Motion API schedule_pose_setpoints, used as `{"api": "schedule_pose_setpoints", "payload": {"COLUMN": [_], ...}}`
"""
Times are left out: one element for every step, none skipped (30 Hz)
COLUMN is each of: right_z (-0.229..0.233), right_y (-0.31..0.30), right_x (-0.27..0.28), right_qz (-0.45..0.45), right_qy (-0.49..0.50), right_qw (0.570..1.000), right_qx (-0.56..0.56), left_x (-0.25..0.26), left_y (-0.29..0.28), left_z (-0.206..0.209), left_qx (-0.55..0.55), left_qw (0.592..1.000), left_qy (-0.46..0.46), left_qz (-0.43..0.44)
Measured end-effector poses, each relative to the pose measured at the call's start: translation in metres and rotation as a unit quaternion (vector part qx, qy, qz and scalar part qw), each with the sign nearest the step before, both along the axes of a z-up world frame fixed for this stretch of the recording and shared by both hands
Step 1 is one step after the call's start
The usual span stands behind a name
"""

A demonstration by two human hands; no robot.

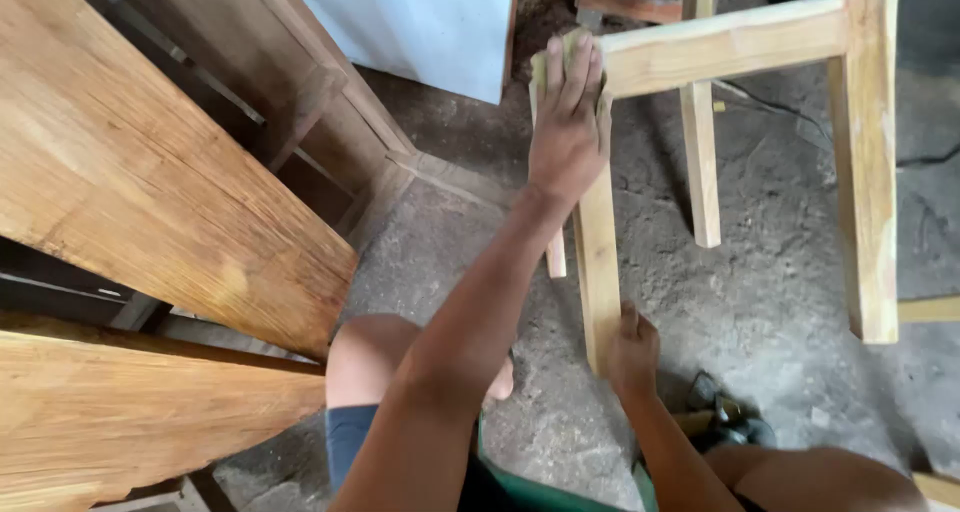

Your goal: The person sands a wooden chair frame using a piece of sandpaper, moving it along the legs and joints of the chair.

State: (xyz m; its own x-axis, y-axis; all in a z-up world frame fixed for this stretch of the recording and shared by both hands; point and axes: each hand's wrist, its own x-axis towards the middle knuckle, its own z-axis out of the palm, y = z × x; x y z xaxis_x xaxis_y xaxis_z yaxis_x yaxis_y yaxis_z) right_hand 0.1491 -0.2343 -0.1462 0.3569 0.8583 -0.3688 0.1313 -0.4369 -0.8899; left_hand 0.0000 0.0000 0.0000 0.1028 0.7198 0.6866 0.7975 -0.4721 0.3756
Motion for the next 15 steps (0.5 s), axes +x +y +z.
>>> {"api": "schedule_pose_setpoints", "payload": {"right_z": [0.006,0.012,0.016,0.019,0.019,0.016,0.012,0.005,-0.002,-0.010,-0.015,-0.016,-0.015,-0.010,-0.005], "right_y": [-0.001,-0.008,0.000,0.010,0.007,0.008,0.008,0.010,0.004,0.002,0.001,-0.005,-0.002,-0.007,-0.001], "right_x": [-0.001,-0.002,-0.002,-0.002,-0.002,-0.002,0.001,0.004,0.002,0.002,0.002,0.005,0.004,0.004,0.001], "right_qz": [-0.007,-0.014,-0.021,-0.013,-0.008,-0.004,-0.005,-0.005,-0.016,-0.008,-0.001,0.008,0.000,-0.007,-0.021], "right_qy": [-0.015,-0.030,-0.044,-0.062,-0.082,-0.102,-0.065,-0.028,0.011,-0.022,-0.055,-0.087,-0.089,-0.092,-0.096], "right_qw": [1.000,0.999,0.999,0.998,0.997,0.995,0.998,0.999,0.998,0.998,0.997,0.995,0.995,0.995,0.995], "right_qx": [-0.002,-0.004,0.007,0.012,0.005,-0.002,0.019,0.040,0.054,0.055,0.054,0.053,0.042,0.030,0.026], "left_x": [0.003,0.010,0.016,0.016,0.015,0.013,0.011,0.009,0.010,0.011,0.014,0.020,0.021,0.021,0.019], "left_y": [-0.007,-0.059,-0.106,-0.121,-0.130,-0.114,-0.088,-0.056,-0.020,0.011,0.021,-0.001,-0.021,-0.046,-0.074], "left_z": [0.002,-0.012,-0.017,-0.015,-0.016,-0.014,-0.010,-0.003,0.007,0.017,0.022,0.015,0.011,0.008,0.007], "left_qx": [-0.026,-0.021,-0.002,0.019,0.029,0.010,-0.015,-0.040,0.012,0.051,0.088,0.061,0.051,0.041,0.029], "left_qw": [1.000,0.999,0.998,0.998,0.997,0.997,0.996,0.991,0.994,0.997,0.994,0.996,0.996,0.994,0.995], "left_qy": [0.004,0.019,0.037,0.013,-0.012,0.035,0.079,0.122,0.111,0.047,-0.015,0.017,0.057,0.096,0.096], "left_qz": [-0.007,-0.033,-0.058,-0.064,-0.075,-0.063,-0.042,-0.021,0.015,0.040,0.065,0.054,0.047,0.040,0.024]}}
